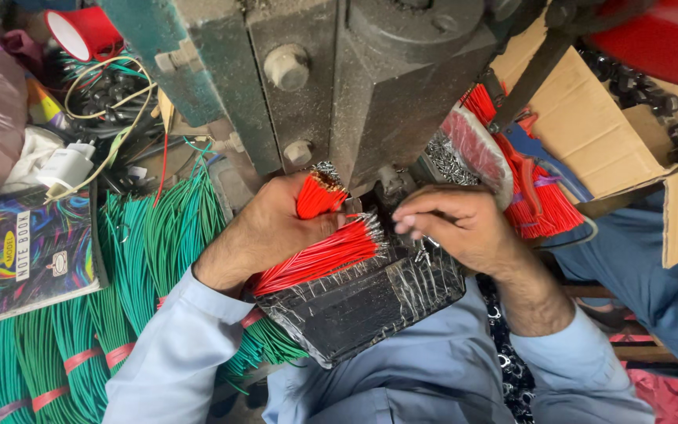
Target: The person holds a bundle of red wires in one hand and inserts metal terminals into a bench press machine, pulling the press lever to crimp terminals onto the wire ends one at a time. Crimped wires accumulate in a tray on their lap while they continue feeding terminals and positioning wires.
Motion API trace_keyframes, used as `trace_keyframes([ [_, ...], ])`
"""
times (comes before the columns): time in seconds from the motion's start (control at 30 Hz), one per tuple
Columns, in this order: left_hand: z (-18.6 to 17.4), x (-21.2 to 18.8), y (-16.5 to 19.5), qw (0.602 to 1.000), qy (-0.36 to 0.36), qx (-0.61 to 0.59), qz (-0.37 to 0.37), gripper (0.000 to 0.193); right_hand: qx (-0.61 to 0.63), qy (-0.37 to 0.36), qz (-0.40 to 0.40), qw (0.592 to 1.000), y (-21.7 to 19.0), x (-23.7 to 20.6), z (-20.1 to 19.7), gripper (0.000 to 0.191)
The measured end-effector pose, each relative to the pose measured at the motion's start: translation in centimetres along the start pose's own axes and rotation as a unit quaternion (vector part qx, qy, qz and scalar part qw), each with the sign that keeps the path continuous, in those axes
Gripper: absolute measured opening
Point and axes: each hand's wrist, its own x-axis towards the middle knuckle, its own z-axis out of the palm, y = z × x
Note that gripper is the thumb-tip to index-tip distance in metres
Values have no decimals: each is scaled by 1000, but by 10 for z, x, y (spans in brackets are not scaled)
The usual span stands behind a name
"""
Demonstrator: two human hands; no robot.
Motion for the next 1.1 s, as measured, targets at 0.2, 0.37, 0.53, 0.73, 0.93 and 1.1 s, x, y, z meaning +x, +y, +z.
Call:
trace_keyframes([
  [0.2, 0, 1, -1, 999, 17, -8, -34, 15, -327, 0, -87, 941, -3, -8, -18, 17],
  [0.37, 1, 1, 6, 997, 30, 48, -45, 17, -323, 40, -96, 941, 9, -6, -5, 12],
  [0.53, 1, 1, 6, 998, 30, 33, -38, 15, -195, 78, -51, 976, 19, -5, -3, 8],
  [0.73, -2, -1, 2, 998, 35, 10, -49, 15, -40, 105, -45, 993, 23, 13, 10, 10],
  [0.93, -3, -1, 1, 998, 39, 11, -52, 16, 0, 81, -79, 994, 20, 28, 38, 10],
  [1.1, -4, -2, -2, 998, 29, -1, -52, 15, -43, 92, -40, 994, 26, 37, 36, 14],
])
